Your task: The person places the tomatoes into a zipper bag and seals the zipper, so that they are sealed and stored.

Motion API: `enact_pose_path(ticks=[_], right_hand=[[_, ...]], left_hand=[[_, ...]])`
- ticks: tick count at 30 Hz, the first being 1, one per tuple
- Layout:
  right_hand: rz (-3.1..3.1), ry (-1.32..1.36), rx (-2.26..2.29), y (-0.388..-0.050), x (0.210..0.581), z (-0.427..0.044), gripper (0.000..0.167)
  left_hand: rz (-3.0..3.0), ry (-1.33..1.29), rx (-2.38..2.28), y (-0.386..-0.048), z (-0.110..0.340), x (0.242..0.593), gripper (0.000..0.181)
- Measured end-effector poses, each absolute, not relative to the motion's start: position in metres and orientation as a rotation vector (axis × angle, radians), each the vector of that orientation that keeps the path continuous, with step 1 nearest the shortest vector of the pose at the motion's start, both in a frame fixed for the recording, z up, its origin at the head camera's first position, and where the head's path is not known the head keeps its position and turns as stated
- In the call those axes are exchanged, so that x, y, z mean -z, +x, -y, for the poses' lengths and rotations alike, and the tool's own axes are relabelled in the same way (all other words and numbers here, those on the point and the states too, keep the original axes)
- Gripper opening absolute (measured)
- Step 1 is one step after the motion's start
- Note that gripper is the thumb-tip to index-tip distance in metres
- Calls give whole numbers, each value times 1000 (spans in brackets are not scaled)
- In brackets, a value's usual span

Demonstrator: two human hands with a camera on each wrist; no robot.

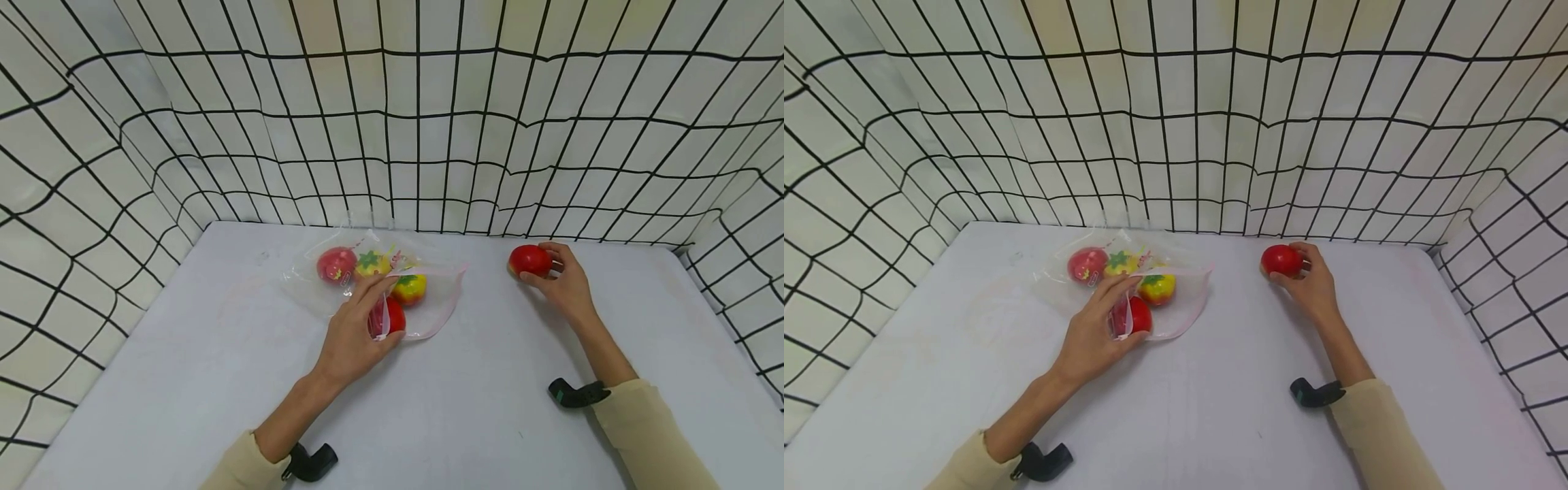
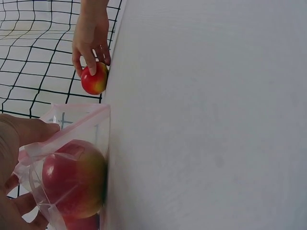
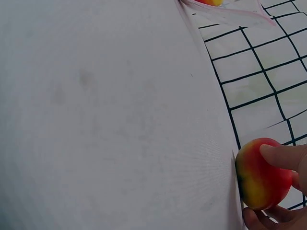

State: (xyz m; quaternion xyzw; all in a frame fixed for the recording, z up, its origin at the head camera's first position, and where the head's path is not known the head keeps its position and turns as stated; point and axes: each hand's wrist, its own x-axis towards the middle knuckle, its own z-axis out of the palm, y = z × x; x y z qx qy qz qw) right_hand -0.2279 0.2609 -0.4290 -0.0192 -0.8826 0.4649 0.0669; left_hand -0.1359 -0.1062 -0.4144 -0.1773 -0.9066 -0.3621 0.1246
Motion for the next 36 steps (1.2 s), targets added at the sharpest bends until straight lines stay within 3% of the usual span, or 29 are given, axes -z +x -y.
enact_pose_path(ticks=[36], right_hand=[[2642,133,-1543,-197,425,-246,77]], left_hand=[[2619,-550,1159,-135,106,414,85]])
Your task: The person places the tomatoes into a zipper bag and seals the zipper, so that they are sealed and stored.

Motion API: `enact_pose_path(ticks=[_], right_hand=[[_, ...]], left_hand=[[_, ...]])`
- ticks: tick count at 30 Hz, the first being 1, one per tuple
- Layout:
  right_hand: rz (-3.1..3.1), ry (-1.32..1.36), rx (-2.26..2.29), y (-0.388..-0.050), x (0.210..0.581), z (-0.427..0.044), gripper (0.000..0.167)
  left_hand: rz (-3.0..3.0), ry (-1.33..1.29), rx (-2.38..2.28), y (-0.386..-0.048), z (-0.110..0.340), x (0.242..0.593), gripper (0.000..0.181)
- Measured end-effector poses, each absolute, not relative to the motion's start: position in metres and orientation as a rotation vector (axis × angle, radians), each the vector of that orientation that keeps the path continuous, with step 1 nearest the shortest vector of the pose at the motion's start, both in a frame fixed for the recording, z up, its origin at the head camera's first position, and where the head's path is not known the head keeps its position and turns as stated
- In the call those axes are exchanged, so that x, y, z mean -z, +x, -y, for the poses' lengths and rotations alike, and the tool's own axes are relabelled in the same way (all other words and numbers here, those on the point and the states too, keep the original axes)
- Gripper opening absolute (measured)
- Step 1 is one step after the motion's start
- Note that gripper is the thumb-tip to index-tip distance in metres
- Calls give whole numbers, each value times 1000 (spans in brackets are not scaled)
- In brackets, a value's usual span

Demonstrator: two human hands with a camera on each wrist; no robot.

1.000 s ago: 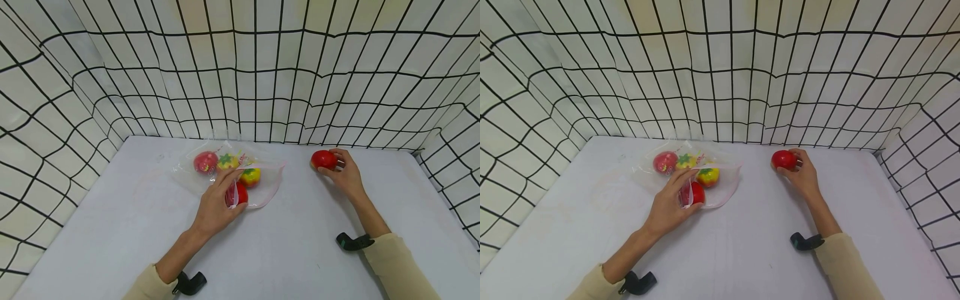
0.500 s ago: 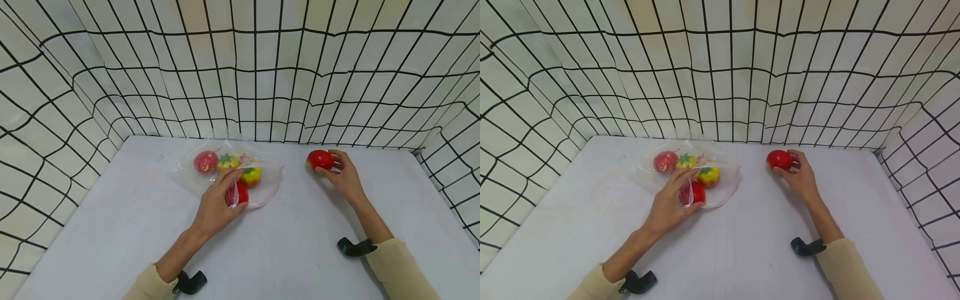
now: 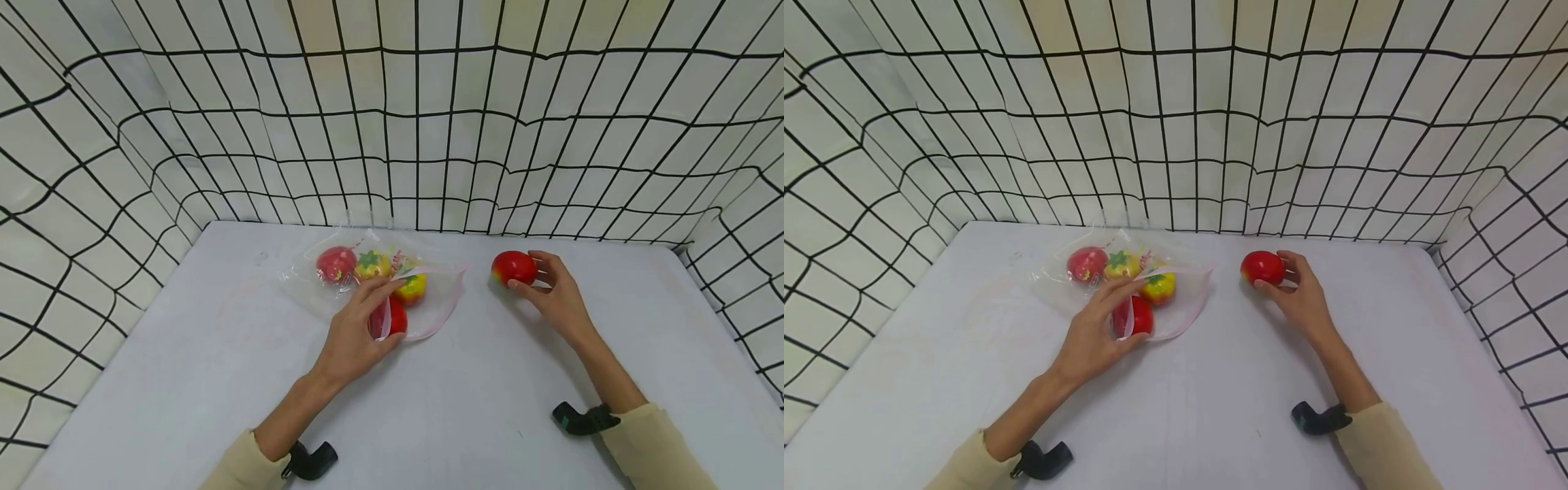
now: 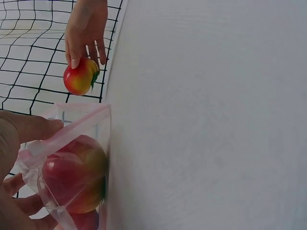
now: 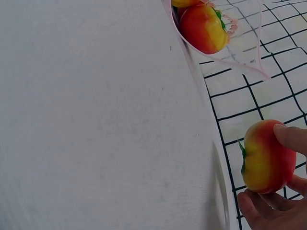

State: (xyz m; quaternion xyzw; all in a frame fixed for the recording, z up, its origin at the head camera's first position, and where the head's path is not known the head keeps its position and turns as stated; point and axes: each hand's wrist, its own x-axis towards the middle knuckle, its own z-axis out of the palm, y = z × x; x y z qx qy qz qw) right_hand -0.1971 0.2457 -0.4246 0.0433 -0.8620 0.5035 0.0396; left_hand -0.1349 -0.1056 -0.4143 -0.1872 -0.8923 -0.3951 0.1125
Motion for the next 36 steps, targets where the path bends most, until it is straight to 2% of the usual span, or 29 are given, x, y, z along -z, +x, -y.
enact_pose_path(ticks=[15,25,36], right_hand=[[2618,243,-1610,-180,412,-233,76],[2611,330,-1613,-172,409,-224,68],[2665,392,-1589,-168,408,-212,69]], left_hand=[[2623,-565,1167,-136,107,415,93],[2595,-557,1137,-135,105,412,90],[2594,-547,1116,-136,104,411,90]])
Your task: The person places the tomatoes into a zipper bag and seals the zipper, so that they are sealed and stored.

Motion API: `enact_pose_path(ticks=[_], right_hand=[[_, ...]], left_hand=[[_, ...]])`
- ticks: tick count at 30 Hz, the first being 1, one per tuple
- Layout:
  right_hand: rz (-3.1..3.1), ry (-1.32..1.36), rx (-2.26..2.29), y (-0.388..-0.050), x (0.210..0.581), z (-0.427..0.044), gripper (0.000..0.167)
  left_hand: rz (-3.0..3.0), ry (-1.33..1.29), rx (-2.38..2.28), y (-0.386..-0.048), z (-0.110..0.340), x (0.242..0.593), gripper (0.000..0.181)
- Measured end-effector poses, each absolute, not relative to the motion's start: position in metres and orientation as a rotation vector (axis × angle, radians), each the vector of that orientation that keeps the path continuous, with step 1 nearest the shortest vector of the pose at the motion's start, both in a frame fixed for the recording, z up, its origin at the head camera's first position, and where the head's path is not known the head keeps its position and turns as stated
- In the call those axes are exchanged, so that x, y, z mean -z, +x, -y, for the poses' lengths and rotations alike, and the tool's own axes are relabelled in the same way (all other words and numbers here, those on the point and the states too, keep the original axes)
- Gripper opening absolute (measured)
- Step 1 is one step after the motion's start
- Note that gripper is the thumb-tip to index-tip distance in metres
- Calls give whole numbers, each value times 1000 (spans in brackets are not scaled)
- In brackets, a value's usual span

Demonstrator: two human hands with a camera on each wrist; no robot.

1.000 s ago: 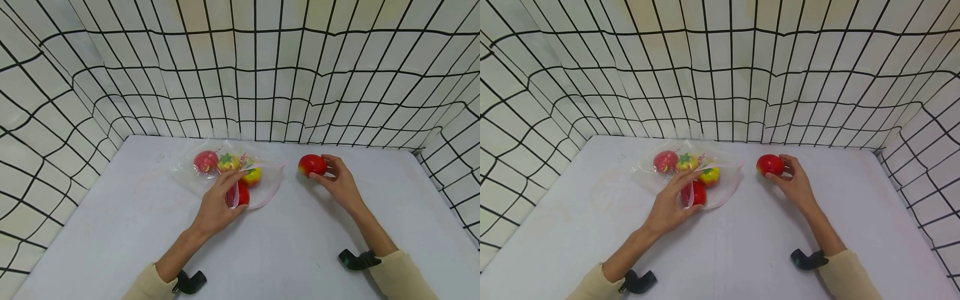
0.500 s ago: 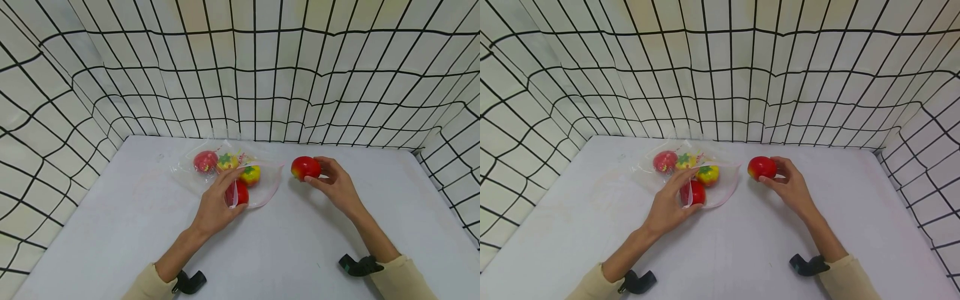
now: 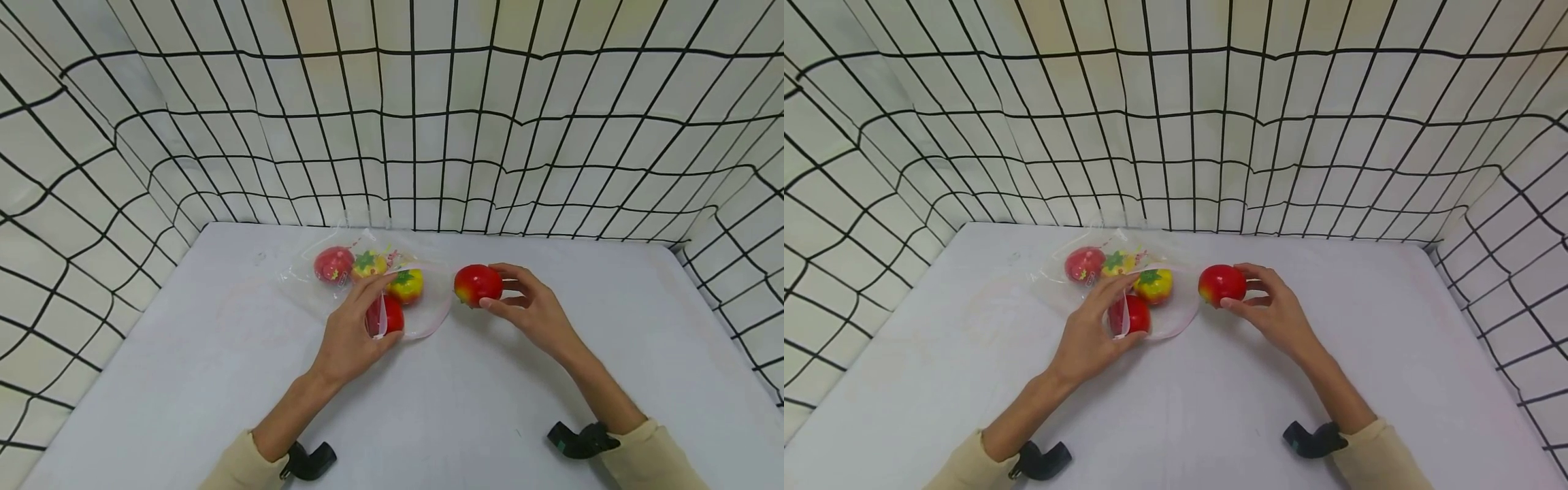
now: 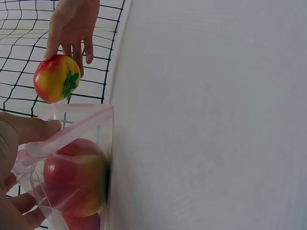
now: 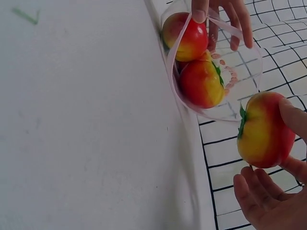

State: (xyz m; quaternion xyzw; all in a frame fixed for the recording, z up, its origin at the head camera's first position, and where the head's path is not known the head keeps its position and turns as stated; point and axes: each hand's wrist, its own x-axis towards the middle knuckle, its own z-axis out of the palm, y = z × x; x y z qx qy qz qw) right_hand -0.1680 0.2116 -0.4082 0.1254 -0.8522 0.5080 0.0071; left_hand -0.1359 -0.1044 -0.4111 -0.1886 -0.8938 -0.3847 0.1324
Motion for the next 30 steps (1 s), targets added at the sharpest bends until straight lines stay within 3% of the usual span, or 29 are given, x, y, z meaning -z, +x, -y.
enact_pose_path(ticks=[30], right_hand=[[2705,487,-1625,-161,413,-189,68]], left_hand=[[2612,-538,1123,-137,105,413,91]])
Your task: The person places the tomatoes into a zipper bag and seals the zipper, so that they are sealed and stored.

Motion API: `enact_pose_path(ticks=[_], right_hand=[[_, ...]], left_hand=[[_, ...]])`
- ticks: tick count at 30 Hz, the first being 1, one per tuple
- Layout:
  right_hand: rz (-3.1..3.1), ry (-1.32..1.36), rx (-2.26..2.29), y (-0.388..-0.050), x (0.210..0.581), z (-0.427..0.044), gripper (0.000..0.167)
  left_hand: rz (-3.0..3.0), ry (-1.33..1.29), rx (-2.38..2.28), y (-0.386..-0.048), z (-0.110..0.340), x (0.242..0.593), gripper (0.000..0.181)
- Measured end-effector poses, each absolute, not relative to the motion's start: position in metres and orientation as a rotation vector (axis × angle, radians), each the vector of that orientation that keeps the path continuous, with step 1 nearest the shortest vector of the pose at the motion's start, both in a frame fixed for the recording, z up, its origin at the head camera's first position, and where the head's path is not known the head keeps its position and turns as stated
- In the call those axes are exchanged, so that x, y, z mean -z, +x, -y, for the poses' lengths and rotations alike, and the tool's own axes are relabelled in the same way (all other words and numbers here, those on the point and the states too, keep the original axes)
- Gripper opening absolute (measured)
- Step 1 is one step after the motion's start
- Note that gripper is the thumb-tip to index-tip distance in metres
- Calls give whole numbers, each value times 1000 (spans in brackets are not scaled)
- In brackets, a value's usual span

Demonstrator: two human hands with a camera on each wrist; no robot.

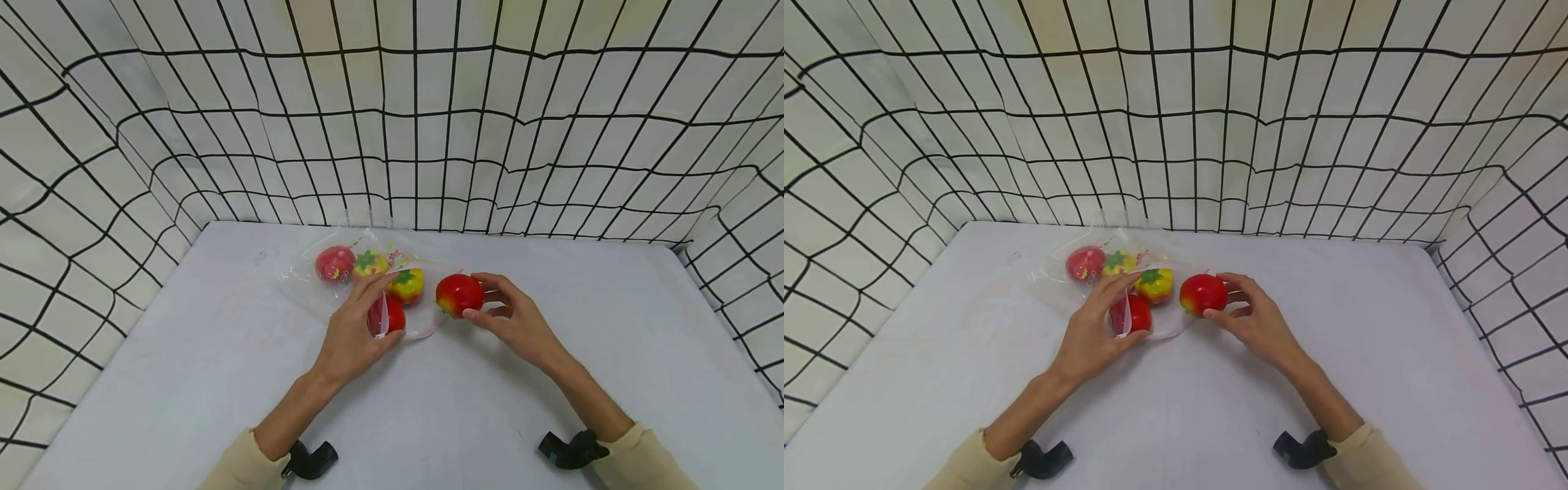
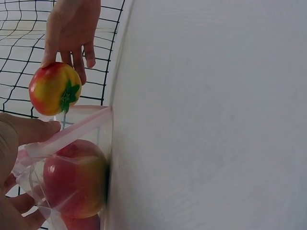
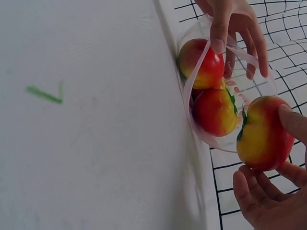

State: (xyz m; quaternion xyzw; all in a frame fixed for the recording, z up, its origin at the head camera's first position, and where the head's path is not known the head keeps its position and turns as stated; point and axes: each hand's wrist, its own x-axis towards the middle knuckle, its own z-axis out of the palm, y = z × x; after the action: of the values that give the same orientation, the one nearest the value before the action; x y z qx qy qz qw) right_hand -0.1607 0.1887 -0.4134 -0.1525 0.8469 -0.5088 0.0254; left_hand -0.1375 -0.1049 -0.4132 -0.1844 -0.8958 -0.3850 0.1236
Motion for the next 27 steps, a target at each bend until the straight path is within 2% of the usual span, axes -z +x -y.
enact_pose_path(ticks=[16,27], right_hand=[[-2634,-376,1541,-157,418,-173,70],[-2724,-405,1501,-158,420,-164,72]], left_hand=[[2590,-547,1129,-135,103,412,91],[2579,-555,1108,-134,103,414,90]])
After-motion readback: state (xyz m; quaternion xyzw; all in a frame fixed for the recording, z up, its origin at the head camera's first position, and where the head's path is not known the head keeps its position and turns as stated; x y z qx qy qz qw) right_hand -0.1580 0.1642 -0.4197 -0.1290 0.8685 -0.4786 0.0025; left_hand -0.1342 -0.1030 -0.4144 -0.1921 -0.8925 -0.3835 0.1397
